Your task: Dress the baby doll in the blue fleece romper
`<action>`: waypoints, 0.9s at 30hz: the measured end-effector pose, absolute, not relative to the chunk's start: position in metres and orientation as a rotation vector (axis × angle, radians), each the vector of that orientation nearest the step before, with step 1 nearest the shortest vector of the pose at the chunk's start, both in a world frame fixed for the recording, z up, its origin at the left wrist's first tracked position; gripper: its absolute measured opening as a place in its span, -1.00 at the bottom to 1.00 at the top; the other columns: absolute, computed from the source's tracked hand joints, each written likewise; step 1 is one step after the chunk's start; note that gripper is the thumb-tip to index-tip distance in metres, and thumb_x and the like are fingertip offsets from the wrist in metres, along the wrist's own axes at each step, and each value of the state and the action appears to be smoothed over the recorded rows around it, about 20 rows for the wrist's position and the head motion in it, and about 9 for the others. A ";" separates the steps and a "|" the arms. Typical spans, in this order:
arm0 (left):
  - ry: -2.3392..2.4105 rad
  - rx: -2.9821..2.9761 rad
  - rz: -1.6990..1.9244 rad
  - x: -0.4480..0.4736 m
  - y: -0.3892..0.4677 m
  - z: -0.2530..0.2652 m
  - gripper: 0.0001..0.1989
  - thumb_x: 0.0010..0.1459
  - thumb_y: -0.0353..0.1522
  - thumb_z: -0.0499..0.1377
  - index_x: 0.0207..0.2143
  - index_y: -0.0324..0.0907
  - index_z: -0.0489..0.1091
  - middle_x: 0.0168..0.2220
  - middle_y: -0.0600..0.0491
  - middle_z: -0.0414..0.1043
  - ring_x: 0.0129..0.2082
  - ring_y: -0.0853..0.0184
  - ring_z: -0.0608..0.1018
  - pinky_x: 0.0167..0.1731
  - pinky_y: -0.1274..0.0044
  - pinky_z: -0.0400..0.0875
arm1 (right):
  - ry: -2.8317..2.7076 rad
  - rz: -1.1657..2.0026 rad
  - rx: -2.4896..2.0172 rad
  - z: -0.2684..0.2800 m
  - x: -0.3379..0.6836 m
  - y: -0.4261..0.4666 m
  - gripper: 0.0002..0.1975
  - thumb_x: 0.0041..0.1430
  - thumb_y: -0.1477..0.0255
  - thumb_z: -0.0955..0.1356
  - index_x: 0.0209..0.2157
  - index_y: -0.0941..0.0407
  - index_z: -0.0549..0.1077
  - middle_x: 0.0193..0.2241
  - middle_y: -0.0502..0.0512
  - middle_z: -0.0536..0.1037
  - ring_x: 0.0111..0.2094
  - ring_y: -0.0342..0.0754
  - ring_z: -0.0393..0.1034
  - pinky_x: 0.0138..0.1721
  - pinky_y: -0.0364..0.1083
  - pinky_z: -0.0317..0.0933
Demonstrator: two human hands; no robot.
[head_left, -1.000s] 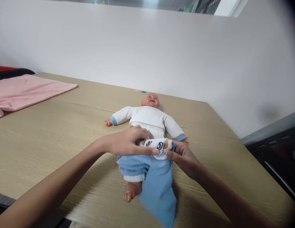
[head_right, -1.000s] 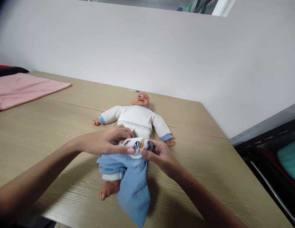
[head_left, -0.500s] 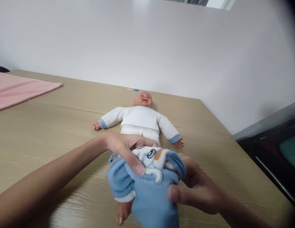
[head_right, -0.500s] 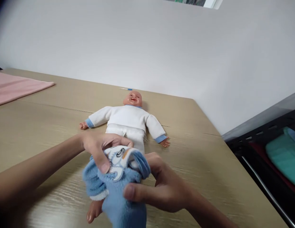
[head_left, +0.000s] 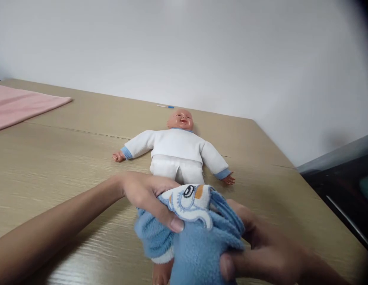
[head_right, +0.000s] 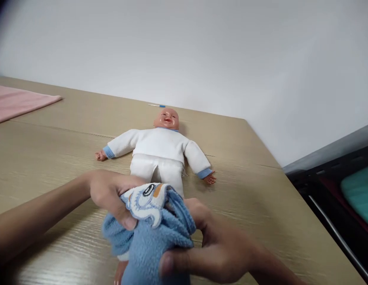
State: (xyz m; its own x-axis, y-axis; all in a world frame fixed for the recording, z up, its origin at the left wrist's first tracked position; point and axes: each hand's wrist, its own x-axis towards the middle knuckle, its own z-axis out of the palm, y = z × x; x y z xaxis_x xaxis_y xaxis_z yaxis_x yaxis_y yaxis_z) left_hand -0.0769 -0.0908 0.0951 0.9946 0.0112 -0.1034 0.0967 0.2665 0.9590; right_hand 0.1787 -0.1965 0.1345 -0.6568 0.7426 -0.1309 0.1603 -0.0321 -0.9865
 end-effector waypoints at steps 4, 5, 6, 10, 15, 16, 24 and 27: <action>0.105 1.276 -0.139 -0.082 -0.093 0.098 -0.57 0.06 -0.23 0.56 -0.06 -0.18 0.60 -0.07 -0.02 0.67 -0.08 0.09 0.71 0.01 0.41 0.67 | -1.607 1.825 -0.950 0.121 0.186 -0.189 -0.45 0.28 -0.09 0.52 -0.44 0.09 0.46 -0.42 -0.01 0.34 -0.36 -0.11 0.19 -0.31 -0.13 0.23; 0.115 1.301 -0.150 -0.083 -0.094 0.098 -0.53 -0.01 -0.21 0.59 -0.08 -0.17 0.61 -0.06 -0.04 0.67 -0.04 0.02 0.71 0.03 0.36 0.68 | -1.560 1.845 -0.972 0.116 0.188 -0.187 -0.45 0.29 -0.12 0.50 -0.41 0.09 0.47 -0.43 -0.03 0.32 -0.38 -0.12 0.17 -0.33 -0.14 0.20; 0.126 1.325 -0.149 -0.083 -0.094 0.098 -0.51 -0.04 -0.20 0.60 -0.10 -0.17 0.61 -0.06 -0.05 0.67 -0.01 -0.03 0.70 0.05 0.32 0.68 | -1.521 1.870 -0.992 0.110 0.189 -0.185 -0.44 0.30 -0.14 0.48 -0.38 0.09 0.48 -0.43 -0.04 0.32 -0.39 -0.13 0.15 -0.34 -0.16 0.18; 0.114 1.350 -0.044 -0.083 -0.096 0.096 -0.49 0.09 -0.09 0.52 0.01 -0.17 0.63 -0.14 -0.04 0.70 0.00 -0.02 0.72 0.15 0.27 0.64 | -1.524 1.962 -0.998 0.100 0.190 -0.182 -0.46 0.32 -0.10 0.49 -0.33 0.11 0.45 -0.42 -0.08 0.27 -0.41 -0.18 0.09 -0.37 -0.19 0.09; 0.088 1.362 0.028 -0.079 -0.098 0.086 -0.47 0.20 0.02 0.45 0.01 -0.19 0.64 -0.07 -0.03 0.69 0.03 0.11 0.69 0.23 0.39 0.56 | -1.600 2.139 -0.936 0.113 0.184 -0.189 -0.48 -0.01 0.03 0.68 -0.25 0.13 0.58 -0.30 0.01 0.48 -0.24 -0.05 0.37 -0.17 -0.12 0.30; 0.091 1.367 0.027 -0.079 -0.098 0.083 -0.48 0.22 0.03 0.44 -0.02 -0.20 0.65 -0.06 -0.03 0.69 0.03 0.13 0.68 0.21 0.41 0.56 | -1.616 2.155 -0.954 0.116 0.182 -0.190 -0.47 -0.08 0.09 0.71 -0.22 0.13 0.61 -0.27 0.02 0.52 -0.21 -0.01 0.41 -0.14 -0.10 0.33; 0.099 1.171 0.053 -0.079 -0.098 0.066 -0.44 -0.16 -0.26 0.67 -0.12 -0.24 0.62 -0.22 0.05 0.64 -0.25 0.31 0.64 -0.11 0.55 0.65 | -1.401 2.132 -0.889 0.097 0.192 -0.190 -0.39 0.10 -0.01 0.63 0.04 0.09 0.65 -0.26 0.04 0.61 -0.14 0.00 0.51 -0.09 -0.09 0.38; 0.044 1.117 0.007 -0.079 -0.097 0.062 -0.40 -0.38 -0.30 0.71 -0.24 -0.24 0.62 -0.30 0.00 0.65 -0.32 0.23 0.66 -0.18 0.47 0.69 | -1.277 2.092 -0.891 0.081 0.198 -0.187 -0.40 0.09 -0.07 0.62 -0.06 0.10 0.65 -0.29 0.03 0.60 -0.28 -0.08 0.47 -0.13 -0.11 0.37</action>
